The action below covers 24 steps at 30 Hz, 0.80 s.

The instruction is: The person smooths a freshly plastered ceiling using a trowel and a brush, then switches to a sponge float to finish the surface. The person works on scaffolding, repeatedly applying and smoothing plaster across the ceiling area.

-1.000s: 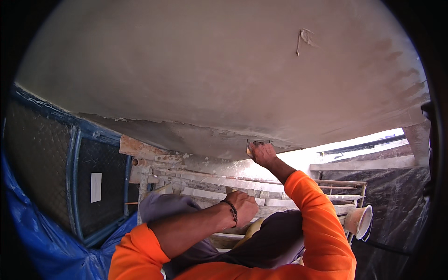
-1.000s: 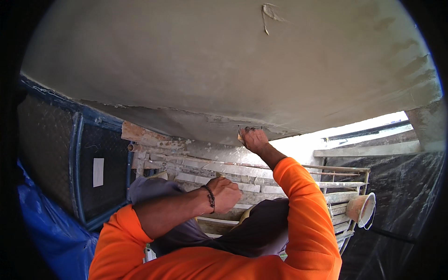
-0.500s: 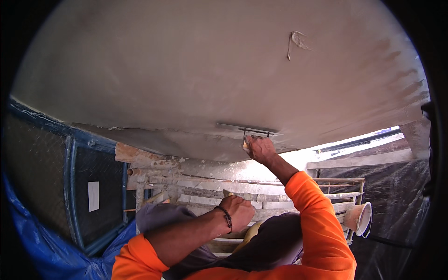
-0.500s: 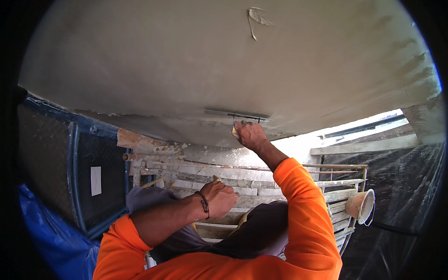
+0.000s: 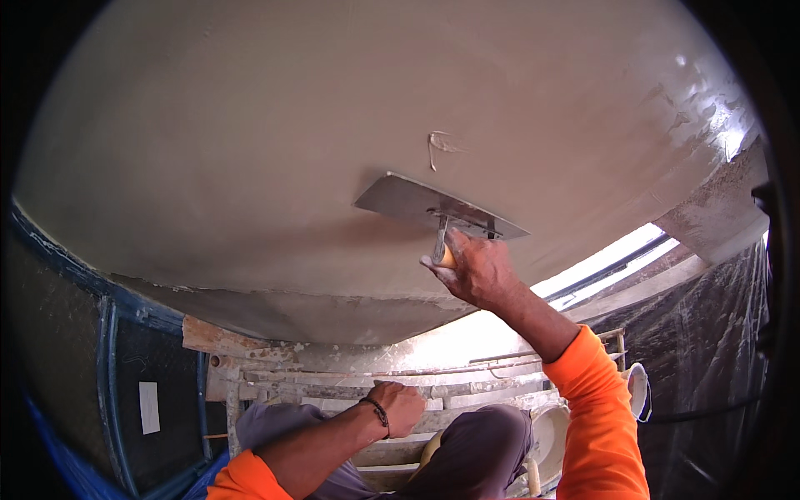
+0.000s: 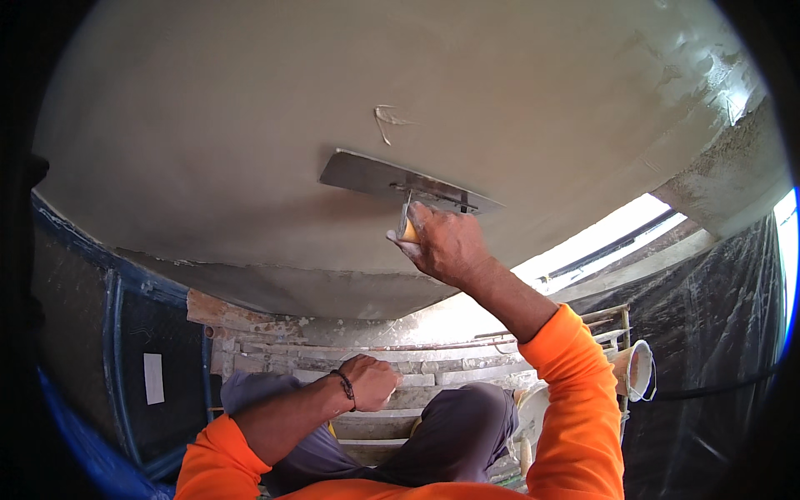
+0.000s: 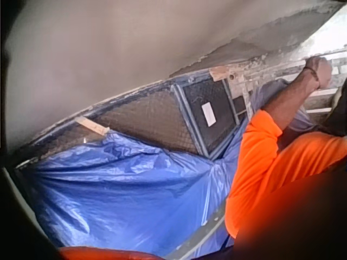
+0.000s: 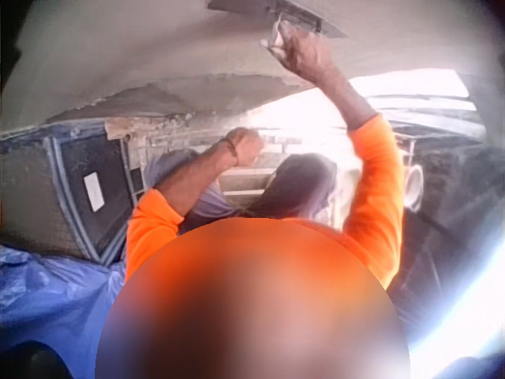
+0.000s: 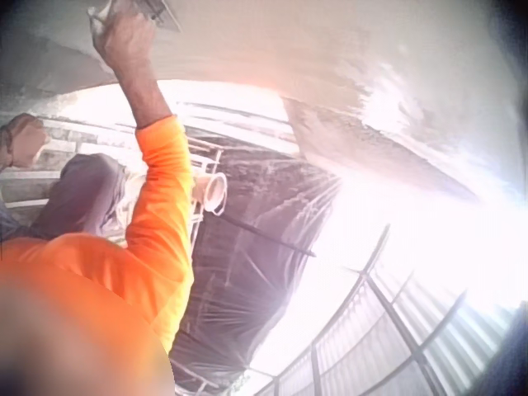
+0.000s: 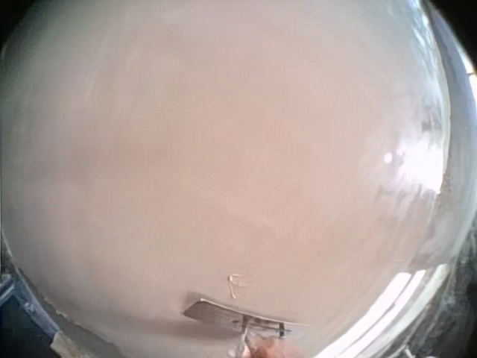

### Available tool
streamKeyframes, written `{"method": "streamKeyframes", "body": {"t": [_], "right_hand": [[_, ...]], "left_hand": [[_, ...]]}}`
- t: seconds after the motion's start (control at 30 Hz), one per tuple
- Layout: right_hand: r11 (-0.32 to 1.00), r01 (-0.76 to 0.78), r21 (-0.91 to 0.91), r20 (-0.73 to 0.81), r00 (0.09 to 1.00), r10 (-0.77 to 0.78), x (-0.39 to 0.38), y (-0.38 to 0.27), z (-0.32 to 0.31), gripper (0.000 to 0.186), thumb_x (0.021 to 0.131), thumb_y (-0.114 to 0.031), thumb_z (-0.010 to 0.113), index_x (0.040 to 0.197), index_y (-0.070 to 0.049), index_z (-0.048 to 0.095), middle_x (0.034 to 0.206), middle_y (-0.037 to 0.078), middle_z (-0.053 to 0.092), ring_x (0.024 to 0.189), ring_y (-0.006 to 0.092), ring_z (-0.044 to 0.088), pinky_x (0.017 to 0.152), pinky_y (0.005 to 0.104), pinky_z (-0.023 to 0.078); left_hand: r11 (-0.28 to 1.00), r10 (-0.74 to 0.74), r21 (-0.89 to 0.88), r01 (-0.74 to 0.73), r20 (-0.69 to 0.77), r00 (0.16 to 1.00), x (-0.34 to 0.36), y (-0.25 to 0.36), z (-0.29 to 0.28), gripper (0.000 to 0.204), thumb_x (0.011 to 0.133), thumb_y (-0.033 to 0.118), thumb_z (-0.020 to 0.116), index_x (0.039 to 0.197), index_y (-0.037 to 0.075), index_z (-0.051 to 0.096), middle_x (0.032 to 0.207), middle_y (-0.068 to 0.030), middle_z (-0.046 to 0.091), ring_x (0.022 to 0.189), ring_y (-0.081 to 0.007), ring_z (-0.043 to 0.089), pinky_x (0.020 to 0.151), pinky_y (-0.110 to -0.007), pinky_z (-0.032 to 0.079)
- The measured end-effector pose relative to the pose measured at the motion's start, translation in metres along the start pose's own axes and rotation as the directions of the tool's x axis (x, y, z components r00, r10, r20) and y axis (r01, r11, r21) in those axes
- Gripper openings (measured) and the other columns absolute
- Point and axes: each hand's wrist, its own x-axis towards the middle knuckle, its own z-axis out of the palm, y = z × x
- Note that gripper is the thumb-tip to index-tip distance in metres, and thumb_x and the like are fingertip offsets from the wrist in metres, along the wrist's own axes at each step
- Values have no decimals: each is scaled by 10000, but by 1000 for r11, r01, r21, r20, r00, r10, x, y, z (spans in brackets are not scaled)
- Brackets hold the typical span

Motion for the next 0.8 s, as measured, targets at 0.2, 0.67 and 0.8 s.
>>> {"method": "streamKeyframes", "body": {"t": [0.2, 0.67, 0.8], "right_hand": [[995, 34, 94, -210, 978, -14, 9, 3, -79, 413, 914, -402, 768, 978, -47, 567, 720, 180, 655, 674, 397, 671, 603, 455, 542], [667, 264, 697, -589, 741, 323, -7, 63, -227, 371, 969, -467, 725, 985, -110, 624, 671, -51, 517, 555, 26, 498, 466, 205, 410], [592, 389, 706, -662, 660, 355, -45, 62, -209, 327, 997, -414, 704, 985, -98, 620, 680, -45, 539, 556, 36, 523, 486, 209, 428]], "left_hand": [[1000, -14, -14, 15, 34, 999, 6, -1, 0, 265, 832, 121, 588, 1041, 44, 732, 1024, -221, 743, 979, -397, 732, 876, -497, 574], [999, -45, -13, 45, 20, 999, 2, 3, -12, 297, 822, 167, 643, 1090, 76, 734, 1029, -204, 744, 1000, -392, 725, 899, -493, 570], [999, -38, -4, 38, -11, 999, 3, 0, -10, 297, 826, 172, 646, 1094, 77, 734, 1029, -198, 746, 1004, -392, 724, 904, -492, 568]]}}
